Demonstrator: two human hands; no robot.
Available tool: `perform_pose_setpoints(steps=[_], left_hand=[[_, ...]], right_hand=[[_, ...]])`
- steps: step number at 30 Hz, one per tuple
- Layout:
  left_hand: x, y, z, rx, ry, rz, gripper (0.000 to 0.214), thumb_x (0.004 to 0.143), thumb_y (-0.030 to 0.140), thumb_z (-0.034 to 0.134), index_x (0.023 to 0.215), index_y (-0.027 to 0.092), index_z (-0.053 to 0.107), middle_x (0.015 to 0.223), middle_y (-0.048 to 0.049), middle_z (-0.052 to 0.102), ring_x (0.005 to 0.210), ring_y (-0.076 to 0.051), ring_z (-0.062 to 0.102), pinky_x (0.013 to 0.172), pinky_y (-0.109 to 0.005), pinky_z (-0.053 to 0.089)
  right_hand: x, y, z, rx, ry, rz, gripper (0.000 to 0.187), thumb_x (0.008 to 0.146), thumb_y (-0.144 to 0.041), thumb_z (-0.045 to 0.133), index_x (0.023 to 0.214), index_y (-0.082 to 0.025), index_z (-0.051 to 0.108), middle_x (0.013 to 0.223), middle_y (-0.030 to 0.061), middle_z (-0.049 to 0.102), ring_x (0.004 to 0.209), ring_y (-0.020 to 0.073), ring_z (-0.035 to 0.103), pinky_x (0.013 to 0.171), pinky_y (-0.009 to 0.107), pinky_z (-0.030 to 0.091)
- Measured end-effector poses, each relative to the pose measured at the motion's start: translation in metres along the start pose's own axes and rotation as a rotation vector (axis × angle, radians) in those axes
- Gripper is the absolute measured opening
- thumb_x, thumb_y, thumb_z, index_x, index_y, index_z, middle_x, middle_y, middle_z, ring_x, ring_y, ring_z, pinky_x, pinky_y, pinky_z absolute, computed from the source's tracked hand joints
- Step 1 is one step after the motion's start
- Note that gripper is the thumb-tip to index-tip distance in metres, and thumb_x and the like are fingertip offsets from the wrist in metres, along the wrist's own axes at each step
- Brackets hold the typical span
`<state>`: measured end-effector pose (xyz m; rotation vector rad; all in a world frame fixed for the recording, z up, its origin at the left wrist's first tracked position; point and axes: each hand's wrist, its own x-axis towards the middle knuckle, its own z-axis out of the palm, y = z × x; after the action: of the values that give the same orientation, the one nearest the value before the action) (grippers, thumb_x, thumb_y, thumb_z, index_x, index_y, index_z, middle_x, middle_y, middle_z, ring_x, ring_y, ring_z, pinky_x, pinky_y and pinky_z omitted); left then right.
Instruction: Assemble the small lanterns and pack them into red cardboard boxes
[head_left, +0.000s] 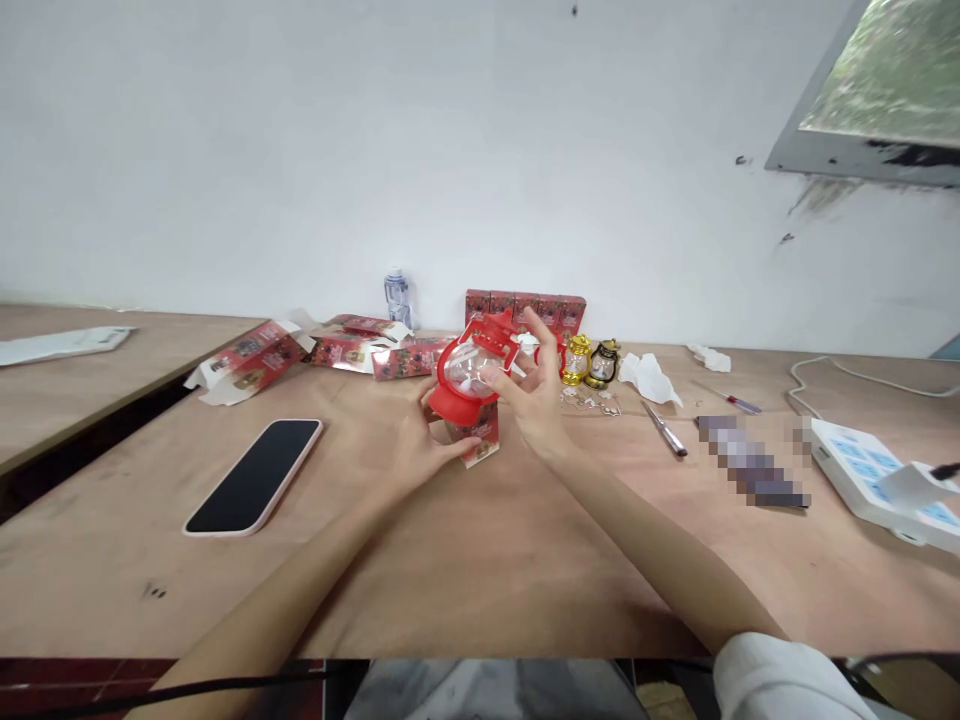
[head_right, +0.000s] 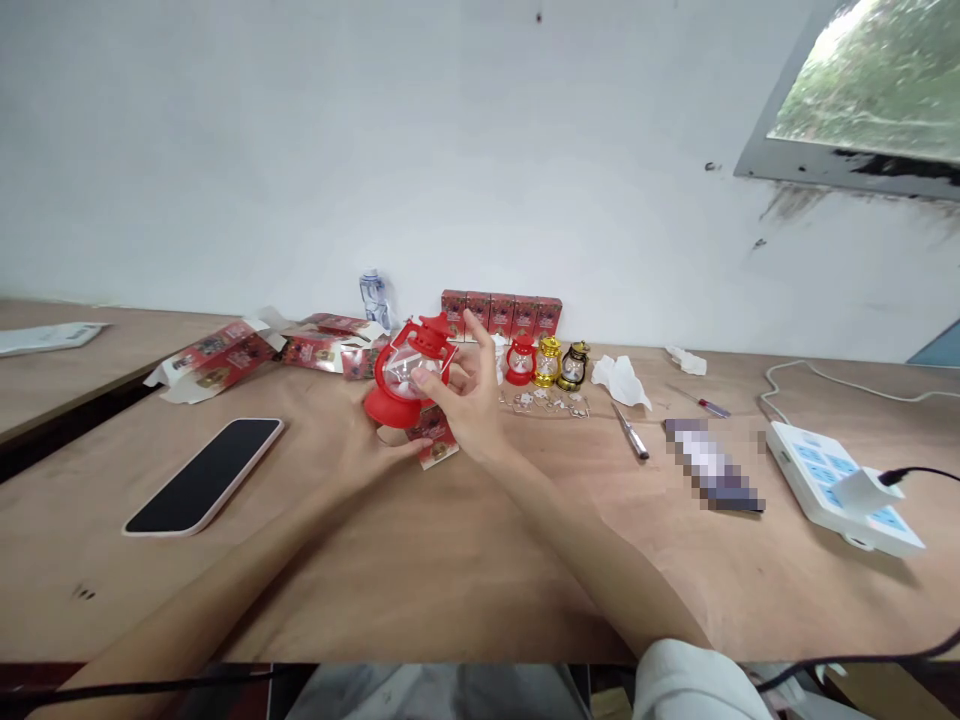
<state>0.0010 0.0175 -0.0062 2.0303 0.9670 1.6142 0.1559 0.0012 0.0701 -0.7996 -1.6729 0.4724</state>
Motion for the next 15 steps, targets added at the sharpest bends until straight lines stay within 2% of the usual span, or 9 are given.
perform_pose_setpoints(steps=[3, 6, 11, 15], left_hand=[[-0.003, -0.004, 0.0, -0.015, 0.002, 0.008, 0.088, 0.06, 0.033, 0.081, 0.13, 0.024, 0.029, 0.13, -0.013, 0.048, 0.113, -0.029, 0.056, 0.09, -0.052, 0.052], [-0.005, -0.006, 0.001, -0.002, -0.04, 0.013, 0.086, 0.062, 0.03, 0.079, 0.13, 0.024, 0.027, 0.128, -0.0135, 0.05, 0.113, -0.029, 0.057, 0.091, -0.054, 0.051], [-0.005, -0.005, -0.001, -0.008, -0.077, -0.014, 0.086, 0.064, 0.031, 0.078, 0.132, 0.025, 0.026, 0.13, -0.0143, 0.048, 0.111, -0.029, 0.059, 0.089, -0.053, 0.053], [-0.003, -0.004, -0.003, -0.025, -0.09, 0.037, 0.087, 0.063, 0.031, 0.079, 0.133, 0.028, 0.026, 0.132, -0.0142, 0.047, 0.112, -0.03, 0.058, 0.089, -0.054, 0.053]], right_hand=[[0.004, 0.011, 0.0, 0.047, 0.051, 0.021, 0.071, 0.089, -0.035, 0.049, 0.145, -0.034, 0.005, 0.133, 0.0088, 0.044, 0.113, 0.0204, 0.054, 0.094, 0.041, 0.051], [0.008, 0.019, -0.009, -0.02, 0.085, -0.006, 0.074, 0.086, -0.033, 0.054, 0.144, -0.033, 0.009, 0.137, 0.0091, 0.041, 0.116, 0.0224, 0.051, 0.094, 0.043, 0.05], [0.013, 0.014, -0.024, -0.227, -0.124, -0.169, 0.064, 0.081, -0.036, 0.062, 0.137, -0.032, 0.032, 0.135, 0.0051, 0.047, 0.115, 0.0228, 0.052, 0.092, 0.04, 0.05], [0.017, 0.001, -0.036, -0.325, -0.208, -0.216, 0.055, 0.079, -0.035, 0.065, 0.128, -0.029, 0.042, 0.127, 0.0046, 0.054, 0.109, 0.0215, 0.056, 0.091, 0.037, 0.049]])
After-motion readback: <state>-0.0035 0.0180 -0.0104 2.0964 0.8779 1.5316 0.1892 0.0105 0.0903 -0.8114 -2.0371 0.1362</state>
